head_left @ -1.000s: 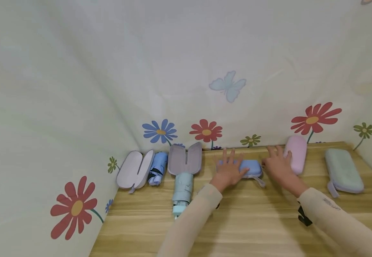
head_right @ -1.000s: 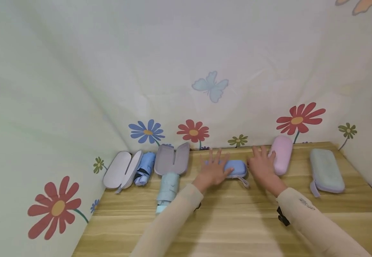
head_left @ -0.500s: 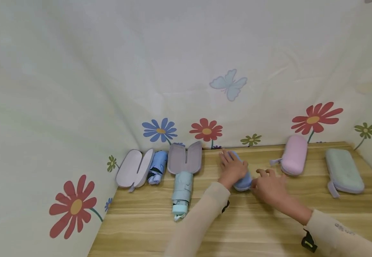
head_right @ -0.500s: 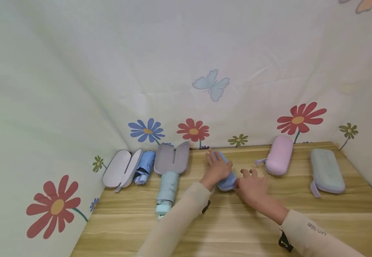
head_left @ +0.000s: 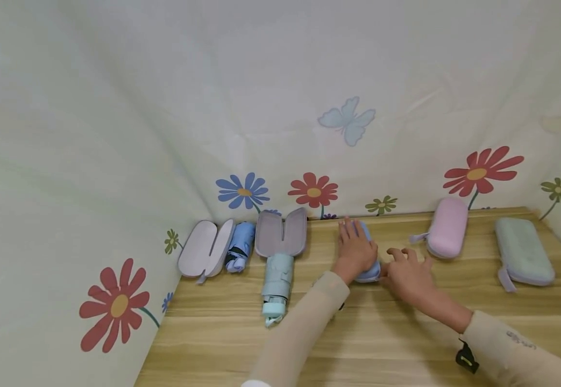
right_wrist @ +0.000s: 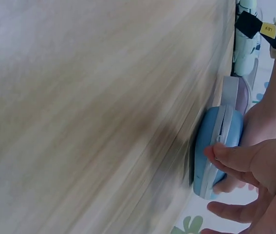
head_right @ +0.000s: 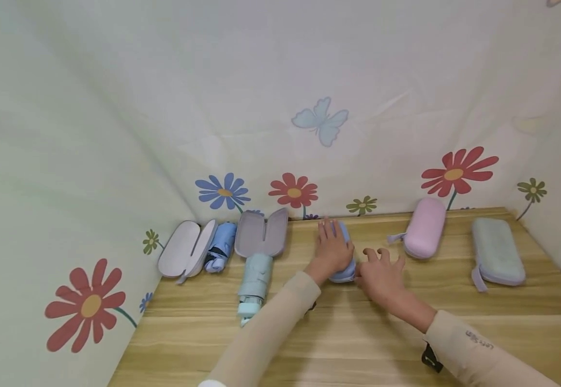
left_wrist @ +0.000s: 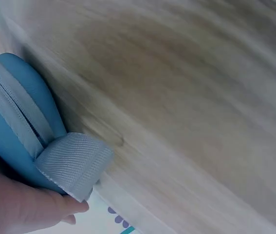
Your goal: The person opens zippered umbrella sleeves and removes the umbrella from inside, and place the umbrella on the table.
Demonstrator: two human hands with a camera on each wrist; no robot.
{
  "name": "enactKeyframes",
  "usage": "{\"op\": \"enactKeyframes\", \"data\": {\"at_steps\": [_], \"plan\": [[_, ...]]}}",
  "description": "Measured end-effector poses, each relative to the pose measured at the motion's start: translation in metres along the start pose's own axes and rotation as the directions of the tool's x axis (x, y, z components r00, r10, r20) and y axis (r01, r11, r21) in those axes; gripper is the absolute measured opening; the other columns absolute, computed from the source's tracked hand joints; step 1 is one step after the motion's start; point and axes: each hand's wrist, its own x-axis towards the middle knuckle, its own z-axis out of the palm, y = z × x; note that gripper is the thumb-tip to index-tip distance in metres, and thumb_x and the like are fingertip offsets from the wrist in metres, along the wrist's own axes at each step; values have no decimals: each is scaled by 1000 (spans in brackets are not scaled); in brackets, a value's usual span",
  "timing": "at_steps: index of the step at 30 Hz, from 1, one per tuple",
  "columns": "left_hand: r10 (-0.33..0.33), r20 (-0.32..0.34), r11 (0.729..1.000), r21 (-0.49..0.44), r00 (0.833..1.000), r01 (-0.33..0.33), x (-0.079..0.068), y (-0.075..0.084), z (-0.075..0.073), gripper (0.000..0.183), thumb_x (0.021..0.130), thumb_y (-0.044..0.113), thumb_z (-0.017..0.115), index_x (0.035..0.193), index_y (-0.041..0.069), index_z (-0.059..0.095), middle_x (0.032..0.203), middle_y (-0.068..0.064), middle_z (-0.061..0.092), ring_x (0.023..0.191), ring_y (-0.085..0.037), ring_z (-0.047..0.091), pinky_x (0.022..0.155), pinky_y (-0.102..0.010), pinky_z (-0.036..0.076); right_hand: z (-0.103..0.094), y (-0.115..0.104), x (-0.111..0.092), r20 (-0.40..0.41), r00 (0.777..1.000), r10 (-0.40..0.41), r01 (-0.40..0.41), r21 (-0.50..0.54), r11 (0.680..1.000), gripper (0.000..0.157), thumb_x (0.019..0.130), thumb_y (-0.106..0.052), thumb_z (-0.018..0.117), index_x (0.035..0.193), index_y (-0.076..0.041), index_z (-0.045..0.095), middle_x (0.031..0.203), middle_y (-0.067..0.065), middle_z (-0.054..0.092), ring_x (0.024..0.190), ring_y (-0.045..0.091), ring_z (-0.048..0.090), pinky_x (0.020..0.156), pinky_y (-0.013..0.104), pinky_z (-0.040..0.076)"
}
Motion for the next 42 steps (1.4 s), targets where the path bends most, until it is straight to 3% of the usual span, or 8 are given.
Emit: {"op": "enactKeyframes", "data": {"at_steps": [9,15,23,42], "plan": [[23,32,998,56,999,-24,-9,0,-9,70,109,45,29,164,6,8,169,-20,0,156,-37,0,123,-41,20,-1,11,5,-61,996,-58,58,-6,998,8,82,-26,86,82,-32,80,136,20,58,125,54,46,83,82,33],[51,39,997,58,998,-53,-10,0,-13,69,109,44,27,164,6,7,170,-19,-1,156,-36,1,124,-41,19,-3,20,10,-108,991,-76,75,-16,997,5,83,-25,85,82,-26,81,137,21,58,127,55,44,82,83,33],[134,46,983,119,990,-139,-12,-1,-13,69,109,44,28,164,5,10,169,-20,3,156,-37,8,122,-40,24,9,33,32,-119,992,-28,25,-28,999,6,88,-22,80,94,-21,82,139,19,56,128,53,43,85,80,32],[161,62,972,161,985,-169,-6,-3,-7,69,109,46,28,164,8,10,170,-18,4,156,-33,4,123,-39,23,17,43,58,-86,995,54,-53,18,998,10,93,-23,75,99,-18,81,140,23,54,130,55,39,91,86,22]]}}
